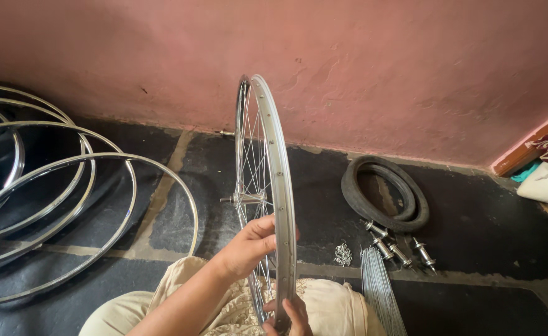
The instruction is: The person sits on the floor with a bicycle rim propped against their lap and threads spokes through the hub, hooking each spoke end into the rim eyelets and rotating the wheel as they work around it. Spare rims, hubs, and a pile of loose spokes lie on the floor beside them.
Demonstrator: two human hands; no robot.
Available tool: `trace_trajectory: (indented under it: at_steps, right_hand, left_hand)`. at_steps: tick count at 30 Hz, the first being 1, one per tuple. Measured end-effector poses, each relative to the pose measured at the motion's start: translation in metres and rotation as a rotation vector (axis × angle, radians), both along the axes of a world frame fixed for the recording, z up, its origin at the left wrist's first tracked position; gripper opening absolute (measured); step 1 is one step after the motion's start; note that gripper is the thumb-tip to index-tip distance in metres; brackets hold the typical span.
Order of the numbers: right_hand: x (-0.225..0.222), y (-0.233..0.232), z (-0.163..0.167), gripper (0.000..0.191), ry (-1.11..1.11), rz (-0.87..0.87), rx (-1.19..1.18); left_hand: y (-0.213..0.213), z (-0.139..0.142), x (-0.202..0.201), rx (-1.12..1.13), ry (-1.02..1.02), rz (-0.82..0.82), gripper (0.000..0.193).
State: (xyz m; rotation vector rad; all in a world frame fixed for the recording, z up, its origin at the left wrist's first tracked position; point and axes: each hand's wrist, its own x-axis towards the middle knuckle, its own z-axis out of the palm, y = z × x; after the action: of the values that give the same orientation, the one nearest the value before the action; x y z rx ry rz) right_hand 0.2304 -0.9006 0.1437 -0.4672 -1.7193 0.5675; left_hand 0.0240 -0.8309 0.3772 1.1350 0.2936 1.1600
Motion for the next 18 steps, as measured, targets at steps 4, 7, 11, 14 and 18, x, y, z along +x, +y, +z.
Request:
trace_trajectory:
  at_steps: [4, 7, 11, 14, 18]
  right_hand:
    - [-0.004, 0.001, -0.005, 0.094, 0.026, -0.006, -0.003]
    - [-0.008, -0.002, -0.015, 0.081, 0.073, -0.051, -0.023]
    - [0.005, 0.001, -0.029, 0.063, 0.524, 0.050, -1.351]
    - [0.013, 0.015, -0.034, 0.067, 0.232, 0.031, -1.262]
    - [0.004, 0.022, -0.021, 0.067, 0.102, 0.075, -0.928]
  left_hand:
    - [0.005, -0.009, 0.003, 0.048, -0.090, -0.008, 0.022]
    - [0.004, -0.012, 0.005, 0.012, -0.021, 0.026, 0.024]
    - [0.000, -0.009, 0.004, 0.017, 0.034, 0.030, 0.028]
    - [-0.003, -0.001, 0.002, -0.030, 0.036, -0.009, 0.028]
    - [-0.016, 0.017, 0.004, -0.145, 0.156, 0.242, 0.041]
